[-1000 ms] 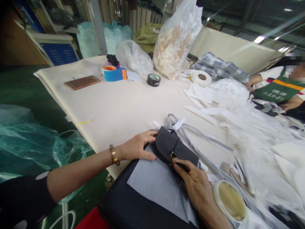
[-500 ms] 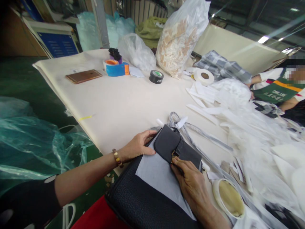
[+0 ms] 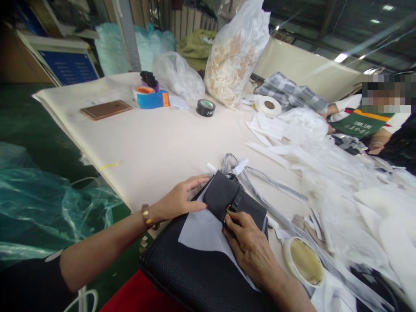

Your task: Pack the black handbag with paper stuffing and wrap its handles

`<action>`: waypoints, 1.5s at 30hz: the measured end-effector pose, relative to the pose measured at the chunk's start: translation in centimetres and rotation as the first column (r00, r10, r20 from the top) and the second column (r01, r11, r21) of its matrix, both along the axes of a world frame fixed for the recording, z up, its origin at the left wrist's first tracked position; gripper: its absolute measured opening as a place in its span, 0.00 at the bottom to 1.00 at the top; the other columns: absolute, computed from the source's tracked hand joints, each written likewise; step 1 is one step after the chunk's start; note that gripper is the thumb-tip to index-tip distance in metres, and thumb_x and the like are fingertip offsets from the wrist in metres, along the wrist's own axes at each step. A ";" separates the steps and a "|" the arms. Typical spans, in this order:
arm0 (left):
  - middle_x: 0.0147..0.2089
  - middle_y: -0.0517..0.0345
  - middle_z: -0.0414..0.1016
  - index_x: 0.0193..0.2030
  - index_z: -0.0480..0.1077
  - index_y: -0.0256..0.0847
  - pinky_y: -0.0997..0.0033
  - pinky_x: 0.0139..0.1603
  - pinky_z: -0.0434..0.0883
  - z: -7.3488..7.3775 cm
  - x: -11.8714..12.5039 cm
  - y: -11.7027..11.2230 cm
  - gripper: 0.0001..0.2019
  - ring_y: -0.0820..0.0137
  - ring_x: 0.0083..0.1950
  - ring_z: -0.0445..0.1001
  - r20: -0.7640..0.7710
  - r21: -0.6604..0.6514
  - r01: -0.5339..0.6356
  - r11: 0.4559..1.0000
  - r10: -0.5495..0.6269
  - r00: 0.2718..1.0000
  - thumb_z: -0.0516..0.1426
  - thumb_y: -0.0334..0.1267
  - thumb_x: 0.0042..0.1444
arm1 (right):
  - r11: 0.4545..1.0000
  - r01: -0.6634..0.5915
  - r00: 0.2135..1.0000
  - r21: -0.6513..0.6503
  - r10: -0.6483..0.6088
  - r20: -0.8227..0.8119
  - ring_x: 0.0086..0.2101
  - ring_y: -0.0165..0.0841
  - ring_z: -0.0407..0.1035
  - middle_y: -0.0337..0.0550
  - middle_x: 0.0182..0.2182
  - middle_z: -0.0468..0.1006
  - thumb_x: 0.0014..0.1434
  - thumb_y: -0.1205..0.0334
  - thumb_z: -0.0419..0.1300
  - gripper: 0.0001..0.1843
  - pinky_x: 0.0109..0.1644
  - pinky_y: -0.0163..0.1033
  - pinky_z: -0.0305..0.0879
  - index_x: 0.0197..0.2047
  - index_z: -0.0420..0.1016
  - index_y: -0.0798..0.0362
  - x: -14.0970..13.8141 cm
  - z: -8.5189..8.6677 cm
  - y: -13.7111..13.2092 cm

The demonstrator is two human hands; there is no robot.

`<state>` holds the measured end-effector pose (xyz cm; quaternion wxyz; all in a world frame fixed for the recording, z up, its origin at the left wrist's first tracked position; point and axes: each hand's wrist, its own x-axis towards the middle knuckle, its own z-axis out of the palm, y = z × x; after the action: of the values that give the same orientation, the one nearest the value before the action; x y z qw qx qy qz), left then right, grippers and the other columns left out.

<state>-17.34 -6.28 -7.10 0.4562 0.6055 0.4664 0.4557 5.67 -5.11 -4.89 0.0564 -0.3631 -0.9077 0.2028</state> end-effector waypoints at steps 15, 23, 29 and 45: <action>0.33 0.48 0.71 0.34 0.68 0.34 0.63 0.30 0.61 4.0 4.5 -7.8 0.06 0.64 0.31 0.66 -0.836 0.458 0.490 0.742 0.172 0.521 0.51 0.31 0.55 | 0.906 0.306 0.945 -0.294 -0.325 -0.018 0.46 0.40 0.70 0.45 0.45 0.76 0.56 0.47 0.49 0.20 0.53 0.45 0.64 0.39 0.77 0.48 -0.1 2.5 1.2; 0.42 0.45 0.74 0.42 0.69 0.31 0.63 0.32 0.62 4.2 4.2 -7.9 0.09 0.64 0.36 0.70 -0.828 0.503 0.499 0.705 0.228 0.513 0.50 0.32 0.58 | 0.853 0.388 0.911 -0.348 -0.413 0.003 0.46 0.43 0.70 0.45 0.43 0.77 0.53 0.45 0.51 0.23 0.46 0.43 0.67 0.41 0.77 0.51 -0.5 3.2 1.4; 0.43 0.44 0.74 0.43 0.69 0.30 0.63 0.33 0.63 4.4 4.1 -7.8 0.10 0.64 0.37 0.71 -0.832 0.497 0.500 0.709 0.227 0.506 0.49 0.31 0.59 | 0.838 0.422 0.899 -0.346 -0.436 0.041 0.48 0.46 0.67 0.44 0.43 0.77 0.55 0.45 0.50 0.24 0.44 0.44 0.67 0.45 0.76 0.52 -0.1 3.6 1.4; 0.42 0.45 0.74 0.41 0.69 0.31 0.61 0.34 0.62 3.7 4.5 -7.9 0.10 0.63 0.37 0.69 -0.818 0.517 0.472 0.715 0.248 0.520 0.49 0.30 0.58 | 0.857 0.426 0.899 -0.289 -0.437 0.027 0.45 0.44 0.70 0.43 0.42 0.78 0.54 0.44 0.48 0.24 0.45 0.46 0.69 0.41 0.77 0.49 -0.5 3.4 1.1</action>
<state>-12.85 -14.17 -3.36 -0.0587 0.9009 0.3771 0.2066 5.20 -3.99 -1.51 0.0649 -0.5574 -0.7625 0.3221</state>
